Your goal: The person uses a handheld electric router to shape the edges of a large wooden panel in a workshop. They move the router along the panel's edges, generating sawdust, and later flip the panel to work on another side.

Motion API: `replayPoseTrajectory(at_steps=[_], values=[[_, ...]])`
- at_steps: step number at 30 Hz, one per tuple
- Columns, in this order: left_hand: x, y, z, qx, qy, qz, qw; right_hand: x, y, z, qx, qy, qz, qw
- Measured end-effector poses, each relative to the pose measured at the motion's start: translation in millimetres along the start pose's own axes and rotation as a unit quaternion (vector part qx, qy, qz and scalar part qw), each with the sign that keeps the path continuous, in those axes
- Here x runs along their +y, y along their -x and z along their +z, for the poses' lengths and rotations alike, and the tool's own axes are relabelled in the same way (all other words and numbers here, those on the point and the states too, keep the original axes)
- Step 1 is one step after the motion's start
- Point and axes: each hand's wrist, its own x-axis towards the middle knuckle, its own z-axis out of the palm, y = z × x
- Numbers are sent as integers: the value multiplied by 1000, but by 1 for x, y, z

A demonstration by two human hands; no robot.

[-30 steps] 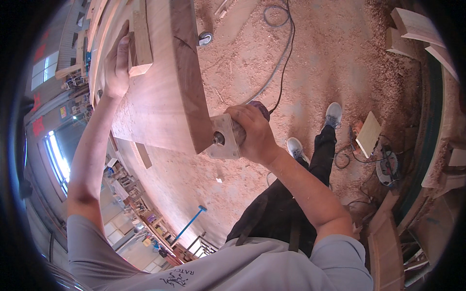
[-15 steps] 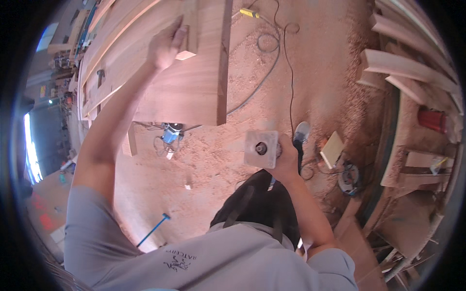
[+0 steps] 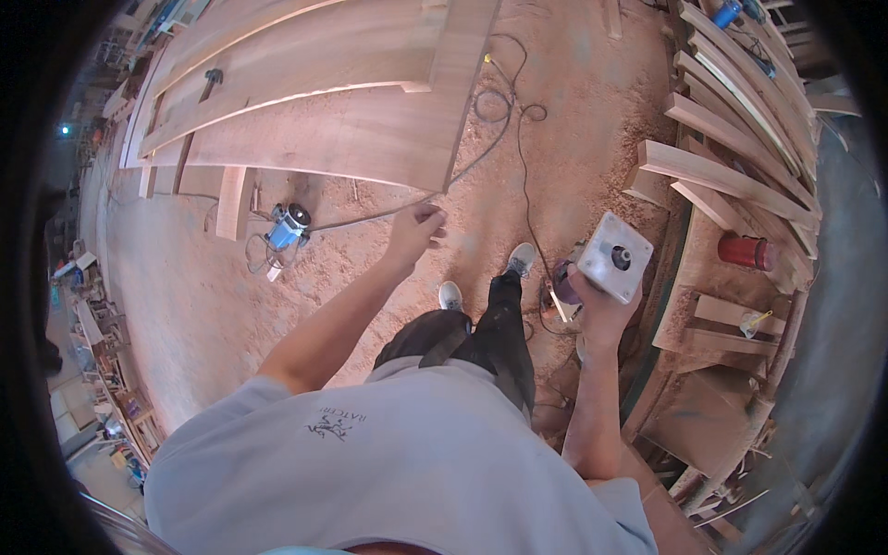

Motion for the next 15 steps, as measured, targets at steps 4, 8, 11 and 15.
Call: replayPoseTrajectory(at_steps=[4,8,11,15], values=[[-25,-17,2,-20,154,-36,987,-26,29,8,6,9,-16,1000],[-36,-31,-5,-41,208,-25,977,-40,52,13,0,22,-21,1000],[-42,-19,-11,-35,251,-38,967,-44,69,14,-4,39,-16,999],[-43,-11,-22,-38,310,-53,949,-52,83,17,7,6,-8,1000]])
